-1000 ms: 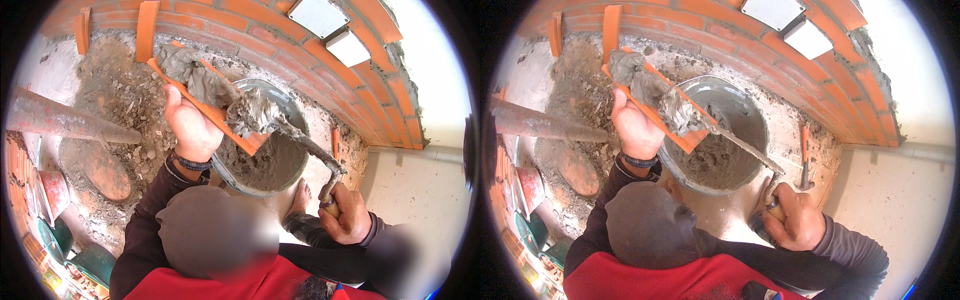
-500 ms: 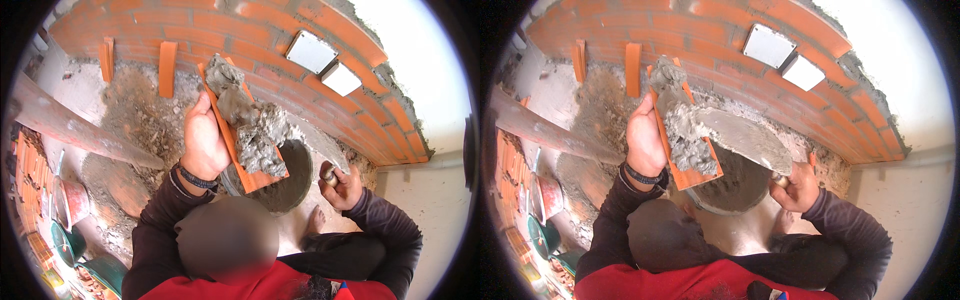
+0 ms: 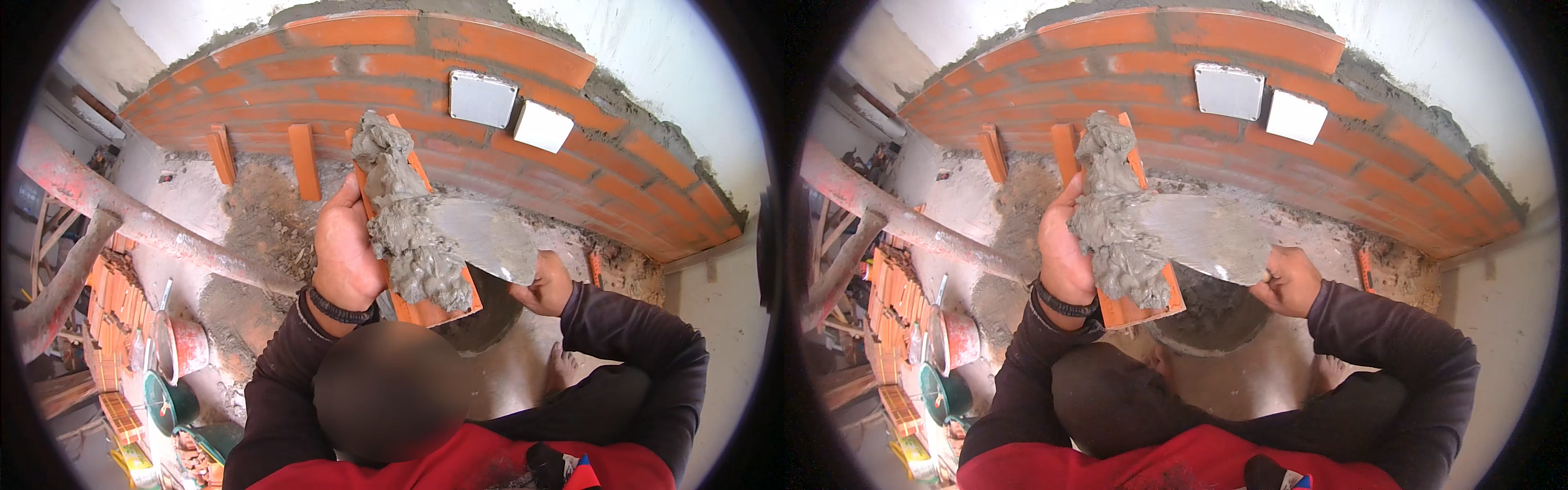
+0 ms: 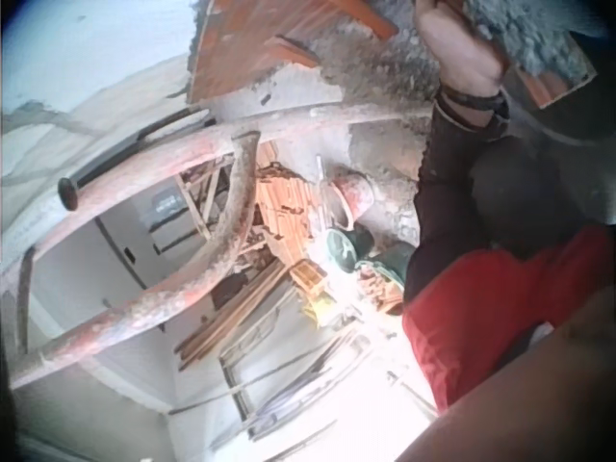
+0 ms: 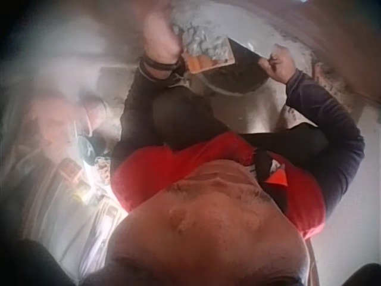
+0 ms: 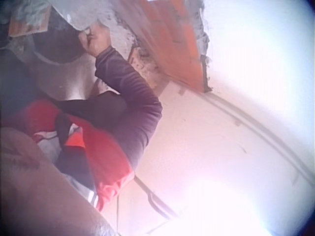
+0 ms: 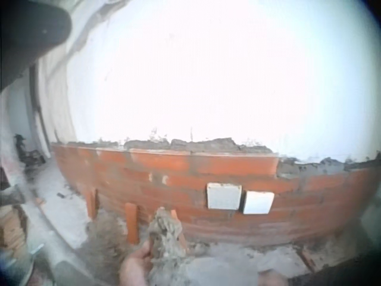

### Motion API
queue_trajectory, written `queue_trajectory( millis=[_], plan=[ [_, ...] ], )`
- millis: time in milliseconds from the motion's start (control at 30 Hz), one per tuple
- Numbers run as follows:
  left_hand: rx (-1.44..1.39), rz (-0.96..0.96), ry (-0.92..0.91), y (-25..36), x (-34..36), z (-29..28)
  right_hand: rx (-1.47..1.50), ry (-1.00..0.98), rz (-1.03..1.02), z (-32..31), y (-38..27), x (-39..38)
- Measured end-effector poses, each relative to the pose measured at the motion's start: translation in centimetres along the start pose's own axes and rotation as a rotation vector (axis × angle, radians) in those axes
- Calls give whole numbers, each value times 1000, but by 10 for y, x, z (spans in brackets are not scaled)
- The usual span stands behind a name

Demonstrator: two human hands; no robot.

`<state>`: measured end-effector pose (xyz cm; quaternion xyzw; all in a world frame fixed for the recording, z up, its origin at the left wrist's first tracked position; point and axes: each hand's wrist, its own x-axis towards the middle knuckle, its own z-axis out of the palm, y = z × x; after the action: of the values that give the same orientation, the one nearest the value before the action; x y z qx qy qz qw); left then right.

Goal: The person applies mortar to the back of a brick tile using a trowel and presses the tile onto a wall. They use a hammer and the handle of the trowel to tap the tile into place.

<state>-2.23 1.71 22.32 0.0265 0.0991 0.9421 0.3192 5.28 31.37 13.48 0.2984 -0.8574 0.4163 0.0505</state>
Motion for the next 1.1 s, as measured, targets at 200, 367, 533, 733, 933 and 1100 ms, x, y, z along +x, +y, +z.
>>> queue_trajectory(
  millis=[200,367,533,733,933,1100],
  plan=[
    [58,73,71,-19,-10,11,-5,55,-12,-34,24,-16],
    [155,70,217,-45,-13,12,184,72,-40,-41,24,13],
    [239,134,372,-78,-7,21,318,48,-75,-21,31,19],
    [137,132,470,-104,-12,19,326,-3,-46,-21,39,18],
    [187,239,510,-113,-25,13,394,-182,-63,-34,67,-21],
    [271,226,600,-116,-30,19,485,-337,-45,-68,81,-31]
  ],
)
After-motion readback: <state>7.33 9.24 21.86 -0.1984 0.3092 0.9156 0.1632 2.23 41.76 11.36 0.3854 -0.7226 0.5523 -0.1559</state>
